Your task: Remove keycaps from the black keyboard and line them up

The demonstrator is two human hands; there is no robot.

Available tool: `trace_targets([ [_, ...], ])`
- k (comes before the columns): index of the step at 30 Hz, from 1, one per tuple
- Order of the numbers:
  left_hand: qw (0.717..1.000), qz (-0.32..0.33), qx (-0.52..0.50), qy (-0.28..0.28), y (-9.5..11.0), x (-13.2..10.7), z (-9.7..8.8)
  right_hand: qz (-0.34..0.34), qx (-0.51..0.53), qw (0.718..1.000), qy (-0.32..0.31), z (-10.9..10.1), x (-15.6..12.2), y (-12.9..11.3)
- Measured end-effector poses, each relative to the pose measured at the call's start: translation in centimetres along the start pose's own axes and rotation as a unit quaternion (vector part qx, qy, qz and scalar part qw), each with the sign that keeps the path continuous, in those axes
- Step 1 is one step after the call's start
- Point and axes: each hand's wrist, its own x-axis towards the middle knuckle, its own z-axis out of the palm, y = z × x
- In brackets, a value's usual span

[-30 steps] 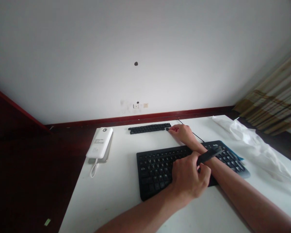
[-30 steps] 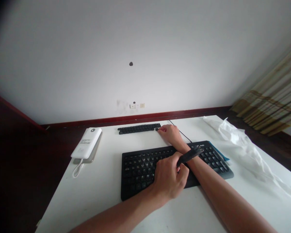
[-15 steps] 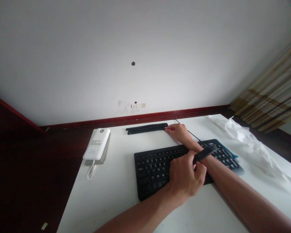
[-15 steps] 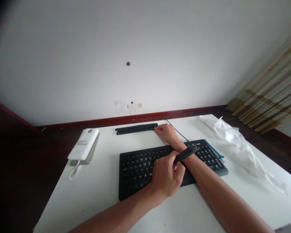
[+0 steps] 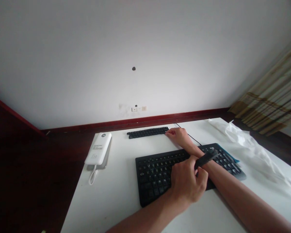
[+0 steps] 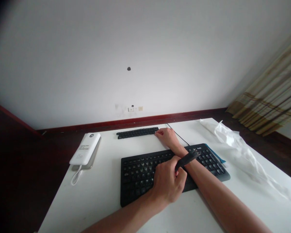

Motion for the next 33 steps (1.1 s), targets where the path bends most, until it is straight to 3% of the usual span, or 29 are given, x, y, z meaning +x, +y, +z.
trace_targets([
  [8, 1.0, 0.008, -0.001, 0.003, -0.2, -0.2, 0.1, -0.015, 0.006, 1.0, 0.0, 0.1, -0.2, -0.1],
  [13, 0.998, 0.015, -0.035, 0.049, -0.5, -0.1, 0.3, -0.024, 0.027, 0.999, -0.008, -0.5, -0.2, 0.0],
  [16, 0.993, 0.008, -0.063, 0.099, -1.0, 0.0, 0.7, -0.064, 0.049, 0.997, -0.016, -2.6, -1.2, 0.1],
  [18, 0.989, 0.008, -0.077, 0.124, -1.3, 0.1, 0.9, -0.093, 0.12, 0.988, -0.04, -4.8, -3.0, 0.3],
  [22, 0.988, 0.023, -0.08, 0.131, -1.5, 0.2, 1.2, -0.074, 0.297, 0.94, -0.15, -9.0, -8.1, 0.9],
  [24, 0.989, 0.038, -0.079, 0.123, -1.5, 0.2, 1.3, -0.062, 0.334, 0.925, -0.168, -10.0, -10.6, 1.0],
  [28, 0.992, 0.061, -0.055, 0.092, -1.5, 0.0, 1.3, -0.033, 0.385, 0.913, -0.13, -9.2, -13.5, 0.2],
  [33, 0.989, 0.123, -0.011, 0.086, -1.5, -0.3, 1.5, 0.045, 0.451, 0.892, -0.008, -7.7, -14.2, 0.9],
])
